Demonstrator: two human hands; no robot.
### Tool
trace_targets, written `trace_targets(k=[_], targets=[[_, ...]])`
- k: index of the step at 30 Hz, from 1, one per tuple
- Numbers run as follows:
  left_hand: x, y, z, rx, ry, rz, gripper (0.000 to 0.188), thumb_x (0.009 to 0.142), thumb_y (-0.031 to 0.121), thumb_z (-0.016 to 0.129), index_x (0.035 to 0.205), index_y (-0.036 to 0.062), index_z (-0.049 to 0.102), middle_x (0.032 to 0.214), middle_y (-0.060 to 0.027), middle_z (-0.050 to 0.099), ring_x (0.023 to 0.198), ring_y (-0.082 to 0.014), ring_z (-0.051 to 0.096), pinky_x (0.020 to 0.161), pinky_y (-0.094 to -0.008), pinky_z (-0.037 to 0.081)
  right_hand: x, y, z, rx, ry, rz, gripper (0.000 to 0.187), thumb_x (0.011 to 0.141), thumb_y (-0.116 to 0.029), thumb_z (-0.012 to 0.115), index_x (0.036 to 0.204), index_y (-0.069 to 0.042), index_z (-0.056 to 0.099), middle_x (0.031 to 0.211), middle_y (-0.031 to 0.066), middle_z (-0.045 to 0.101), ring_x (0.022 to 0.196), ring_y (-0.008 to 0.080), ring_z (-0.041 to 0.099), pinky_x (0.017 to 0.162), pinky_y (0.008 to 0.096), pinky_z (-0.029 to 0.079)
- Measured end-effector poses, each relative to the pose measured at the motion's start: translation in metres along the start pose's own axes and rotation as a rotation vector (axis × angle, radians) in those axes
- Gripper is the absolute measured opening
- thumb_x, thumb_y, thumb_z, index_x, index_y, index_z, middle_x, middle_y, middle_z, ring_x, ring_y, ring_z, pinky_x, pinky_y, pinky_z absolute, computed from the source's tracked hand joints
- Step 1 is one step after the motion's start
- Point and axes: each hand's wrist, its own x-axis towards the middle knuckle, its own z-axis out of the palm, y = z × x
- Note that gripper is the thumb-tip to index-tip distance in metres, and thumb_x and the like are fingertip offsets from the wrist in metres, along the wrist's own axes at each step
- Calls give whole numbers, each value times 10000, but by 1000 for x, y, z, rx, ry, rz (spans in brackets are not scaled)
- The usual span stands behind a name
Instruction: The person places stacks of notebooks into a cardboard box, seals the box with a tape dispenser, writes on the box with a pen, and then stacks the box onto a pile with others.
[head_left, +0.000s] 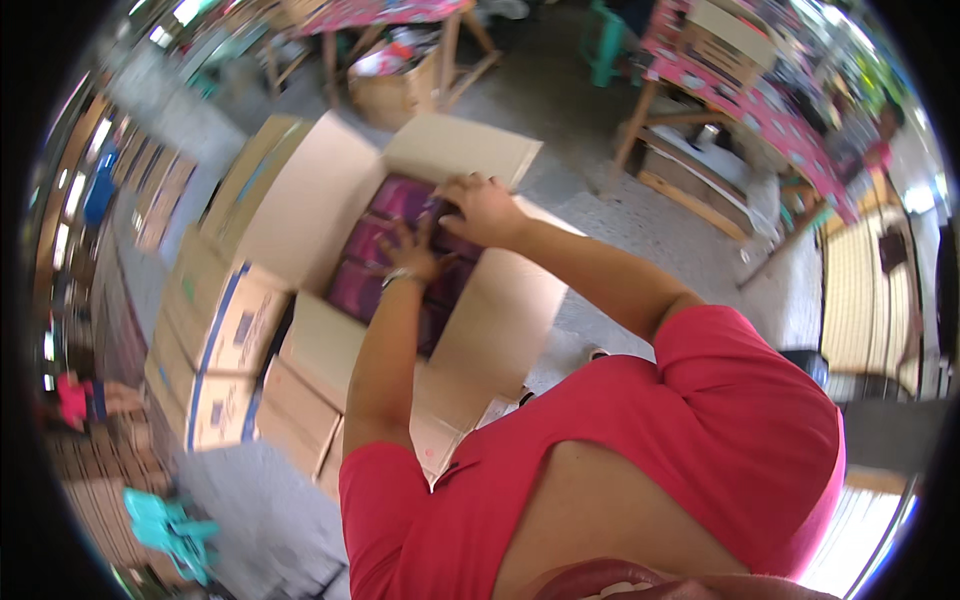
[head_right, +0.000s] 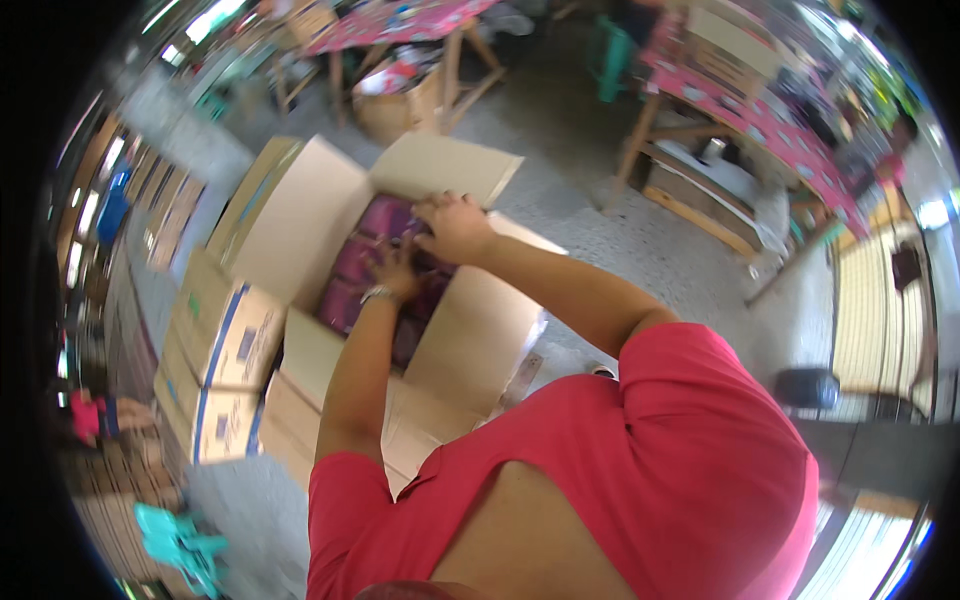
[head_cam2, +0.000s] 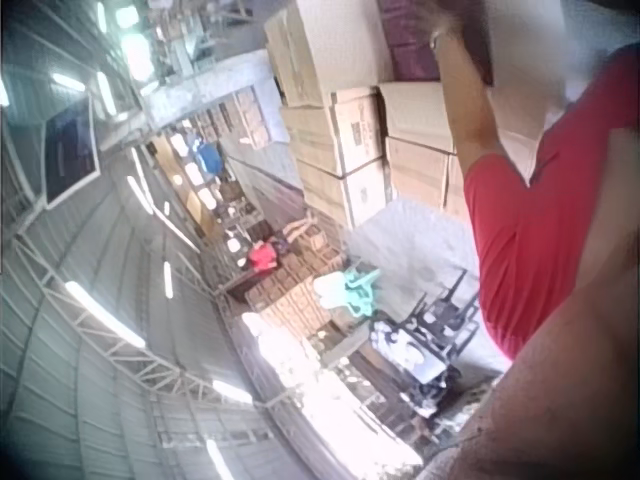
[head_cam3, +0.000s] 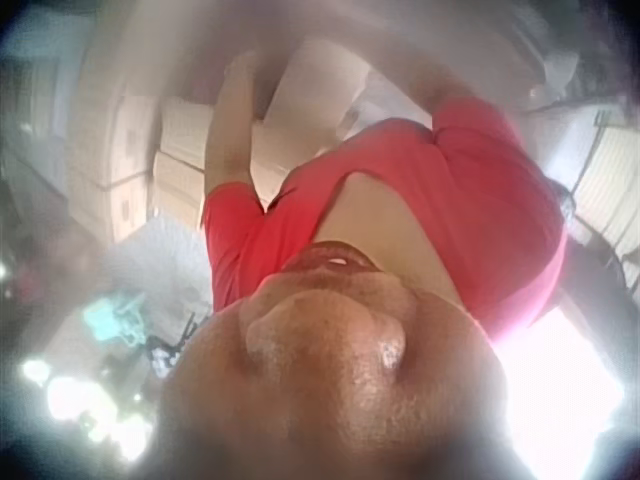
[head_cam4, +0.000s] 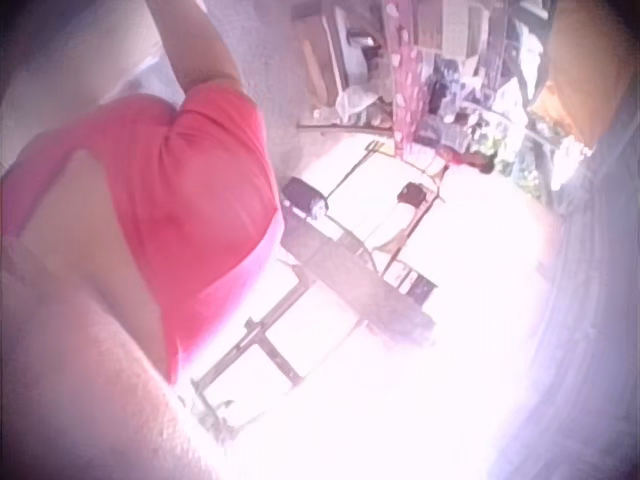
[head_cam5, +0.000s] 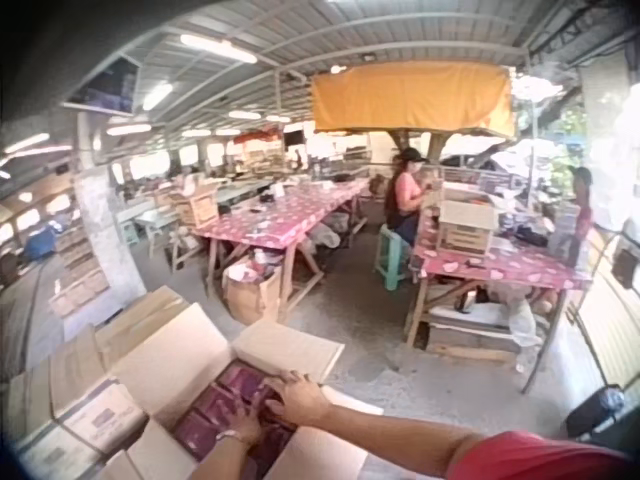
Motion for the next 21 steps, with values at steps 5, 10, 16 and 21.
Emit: trace_targets(k=[5,10,16,21], targets=[[7,-17,7,81,133,-110,798,805,640,510,1439,450,63,1553,-53,28,1388,-443,29,897,-818,128,-114,86,-106,-151,139,55,407,847,-341,598,1198,-136,583,1305,91,487,1227,282,399,996,448,312],[18,12,8,185,210,-20,948,700,729,562,1455,320,161,1524,-117,148,1376,-417,138,918,-771,232,-341,224,-222,-188,430,593,365,842,-285,622,1157,-101,600,1231,125,543,1182,312,457,970,441,370],[3,-69,-45,-515,882,-73,472,875,315,542,1237,11,534,1325,-185,455,1247,-236,414,1019,-375,358,-628,305,-287,-24,750,1099,262,832,-198,649,1046,-46,649,1008,158,644,920,287,626,814,361,484],[-34,212,-39,-1242,813,162,500,882,346,536,1270,34,482,1231,-142,535,1115,-295,524,954,-411,401,-755,369,-319,138,1081,1315,247,869,-224,619,1023,-37,663,916,96,687,847,162,632,778,285,478]])
